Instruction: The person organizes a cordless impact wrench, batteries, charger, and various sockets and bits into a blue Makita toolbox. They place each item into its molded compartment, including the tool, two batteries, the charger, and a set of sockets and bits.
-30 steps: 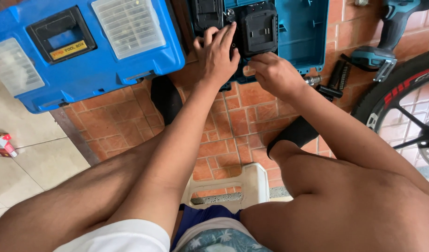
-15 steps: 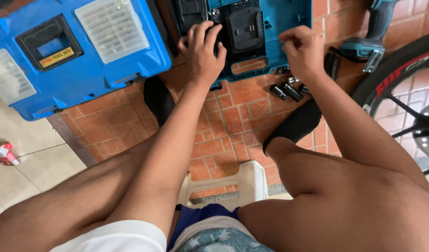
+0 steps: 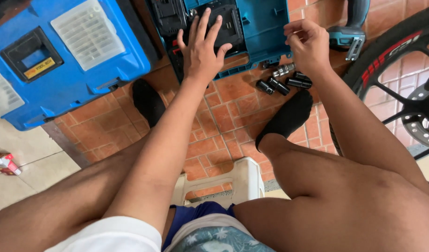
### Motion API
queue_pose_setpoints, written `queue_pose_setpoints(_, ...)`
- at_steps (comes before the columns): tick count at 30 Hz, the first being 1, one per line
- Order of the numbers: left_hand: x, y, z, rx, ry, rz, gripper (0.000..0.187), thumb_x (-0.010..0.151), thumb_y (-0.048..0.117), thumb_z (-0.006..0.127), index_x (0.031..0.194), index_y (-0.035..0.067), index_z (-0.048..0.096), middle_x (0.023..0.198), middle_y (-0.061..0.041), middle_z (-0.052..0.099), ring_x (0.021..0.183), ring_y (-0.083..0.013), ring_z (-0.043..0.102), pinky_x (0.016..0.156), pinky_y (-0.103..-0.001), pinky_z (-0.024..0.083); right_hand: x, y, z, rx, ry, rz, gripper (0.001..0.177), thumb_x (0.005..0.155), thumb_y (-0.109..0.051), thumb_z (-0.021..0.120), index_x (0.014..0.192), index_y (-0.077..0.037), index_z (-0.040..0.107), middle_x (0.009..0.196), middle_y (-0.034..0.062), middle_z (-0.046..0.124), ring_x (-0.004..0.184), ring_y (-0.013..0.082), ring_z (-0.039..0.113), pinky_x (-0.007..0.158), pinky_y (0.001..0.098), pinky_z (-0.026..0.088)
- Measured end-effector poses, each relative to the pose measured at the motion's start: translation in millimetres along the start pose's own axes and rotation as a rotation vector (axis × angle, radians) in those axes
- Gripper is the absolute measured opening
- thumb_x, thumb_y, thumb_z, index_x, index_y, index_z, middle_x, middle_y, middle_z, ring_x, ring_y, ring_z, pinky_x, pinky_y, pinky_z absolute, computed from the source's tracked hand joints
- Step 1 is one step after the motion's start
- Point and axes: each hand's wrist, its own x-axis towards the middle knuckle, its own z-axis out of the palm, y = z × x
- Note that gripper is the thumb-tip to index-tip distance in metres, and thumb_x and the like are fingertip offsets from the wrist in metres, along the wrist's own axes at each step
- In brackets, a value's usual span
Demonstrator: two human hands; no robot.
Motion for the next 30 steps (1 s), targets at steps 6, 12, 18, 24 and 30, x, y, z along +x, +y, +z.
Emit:
queue_pose_setpoints(6,-1.4,11.8,-14.0,0.024,-0.065,-0.029,0.061,0.107,0.048,0.075,0.158,0.027,0.049,0.167,0.001,0.027,0.155,-0.0318,0.033,0.118,-0.077,0.015,-1.7,7.1,-4.2,-0.051,-0.014,0.041,0.023,0.103,-0.003,0.056,0.115,-0.002,0.076,0.097,0.0115,0.074,0.087,0.0210,0.070,0.074,0.0381,0.058)
queue_pose_setpoints(12,-0.1,2.1,-17.2,-0.046,-0.013,0.033,0.055,0.105,0.057,0.063,0.150,0.025,0.060,0.163,-0.001,0.037,0.154,-0.0297,0.027,0.114,-0.078,0.007,-7.0,9.9,-14.9,-0.051,0.004,0.065,0.023,0.100,-0.002,0.057,0.113,-0.004,0.076,0.100,0.0094,0.074,0.085,0.0191,0.068,0.071,0.0362,0.057)
queue_pose_setpoints(18,20.6,17.1,-28.5,-0.236,-0.023,-0.085,0.034,0.092,0.041,0.069,0.121,0.022,0.068,0.150,-0.001,0.052,0.150,-0.0347,0.023,0.110,-0.081,-0.001,-5.3,23.1,-34.9,-0.072,0.098,-0.052,0.024,0.099,0.005,0.058,0.115,0.000,0.075,0.110,0.0112,0.073,0.092,0.0210,0.067,0.074,0.0351,0.055)
queue_pose_setpoints(24,24.4,36.6,-7.1,-0.181,0.137,-0.088,0.040,0.095,0.038,0.072,0.130,0.021,0.064,0.156,-0.008,0.042,0.152,-0.0340,0.028,0.116,-0.079,0.010,3.3,44.7,-84.3,-0.153,0.404,-0.164,0.020,0.100,0.018,0.067,0.111,0.002,0.068,0.103,0.0158,0.068,0.091,0.0264,0.067,0.078,0.0383,0.058)
queue_pose_setpoints(30,32.7,78.9,5.9,-0.225,0.158,0.186,0.034,0.095,0.028,0.074,0.124,0.014,0.068,0.148,-0.012,0.053,0.146,-0.0365,0.039,0.123,-0.066,0.027,11.2,150.1,-120.9,-0.240,0.462,0.254,0.027,0.109,-0.017,0.070,0.096,-0.012,0.047,0.086,0.0052,0.044,0.080,0.0170,0.039,0.061,0.0447,0.029)
